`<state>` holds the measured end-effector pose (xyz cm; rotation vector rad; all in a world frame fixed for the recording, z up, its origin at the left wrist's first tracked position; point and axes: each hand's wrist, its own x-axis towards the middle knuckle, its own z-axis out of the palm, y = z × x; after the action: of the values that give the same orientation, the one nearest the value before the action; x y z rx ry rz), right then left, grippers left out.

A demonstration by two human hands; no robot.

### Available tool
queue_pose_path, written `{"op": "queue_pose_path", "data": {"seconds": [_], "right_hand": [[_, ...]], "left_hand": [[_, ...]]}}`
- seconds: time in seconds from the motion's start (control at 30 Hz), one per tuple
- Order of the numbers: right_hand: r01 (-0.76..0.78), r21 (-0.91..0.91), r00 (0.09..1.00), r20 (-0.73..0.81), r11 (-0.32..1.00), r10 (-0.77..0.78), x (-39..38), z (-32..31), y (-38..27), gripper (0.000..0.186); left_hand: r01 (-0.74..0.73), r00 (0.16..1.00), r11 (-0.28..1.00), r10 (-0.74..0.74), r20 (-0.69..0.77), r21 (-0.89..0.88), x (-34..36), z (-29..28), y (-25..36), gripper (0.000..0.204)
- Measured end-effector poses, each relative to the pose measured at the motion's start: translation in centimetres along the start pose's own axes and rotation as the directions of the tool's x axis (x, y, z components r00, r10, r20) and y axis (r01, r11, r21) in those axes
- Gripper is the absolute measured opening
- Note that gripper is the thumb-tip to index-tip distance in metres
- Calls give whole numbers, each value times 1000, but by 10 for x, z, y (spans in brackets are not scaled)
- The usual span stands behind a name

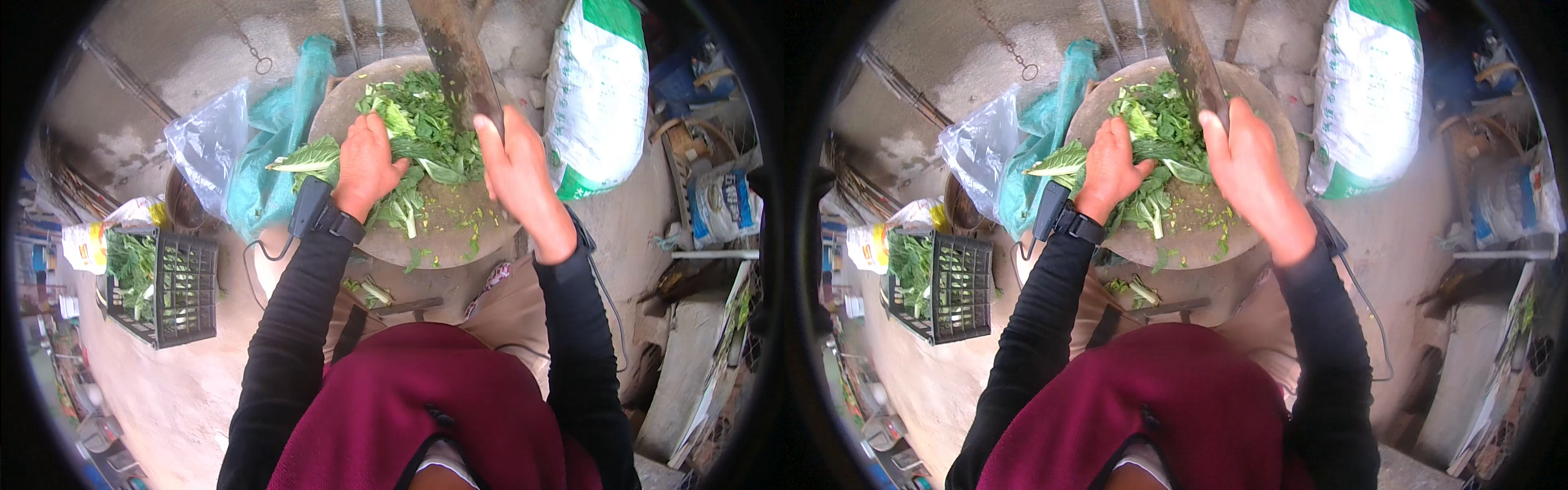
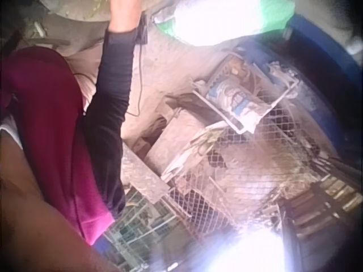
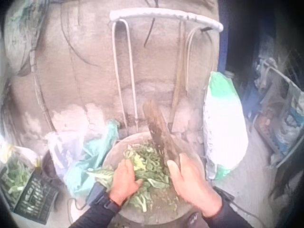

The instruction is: The person chops green leafy vegetables on a round wooden cutting board using a large cleaver. They gather the chopped pieces, walk to a nearby enclosure, and place the vegetables into a container for chickens. They then return to the cutting board and continue chopping more vegetables.

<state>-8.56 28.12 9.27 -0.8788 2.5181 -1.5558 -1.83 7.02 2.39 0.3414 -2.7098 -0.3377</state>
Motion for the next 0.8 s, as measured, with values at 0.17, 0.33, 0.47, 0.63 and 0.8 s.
{"op": "queue_pose_path", "data": {"seconds": [0.17,0.33,0.47,0.63,0.8], "right_hand": [[-178,-155,949,233,972,211,-31,19,20,31],[-236,-84,923,291,968,250,-26,16,43,34],[-275,49,934,251,960,255,-34,11,52,33],[-242,20,951,204,970,233,-37,16,64,34],[-230,-12,954,194,973,228,-35,15,67,35]], "left_hand": [[-61,995,996,66,-79,64,-7,3,7,84],[46,973,998,-34,227,-46,12,-30,0,94],[3,920,1000,-1,391,-3,53,-41,-30,113],[-96,954,994,80,288,43,68,-15,-59,142],[18,894,990,47,446,-140,63,-9,-55,132]]}}
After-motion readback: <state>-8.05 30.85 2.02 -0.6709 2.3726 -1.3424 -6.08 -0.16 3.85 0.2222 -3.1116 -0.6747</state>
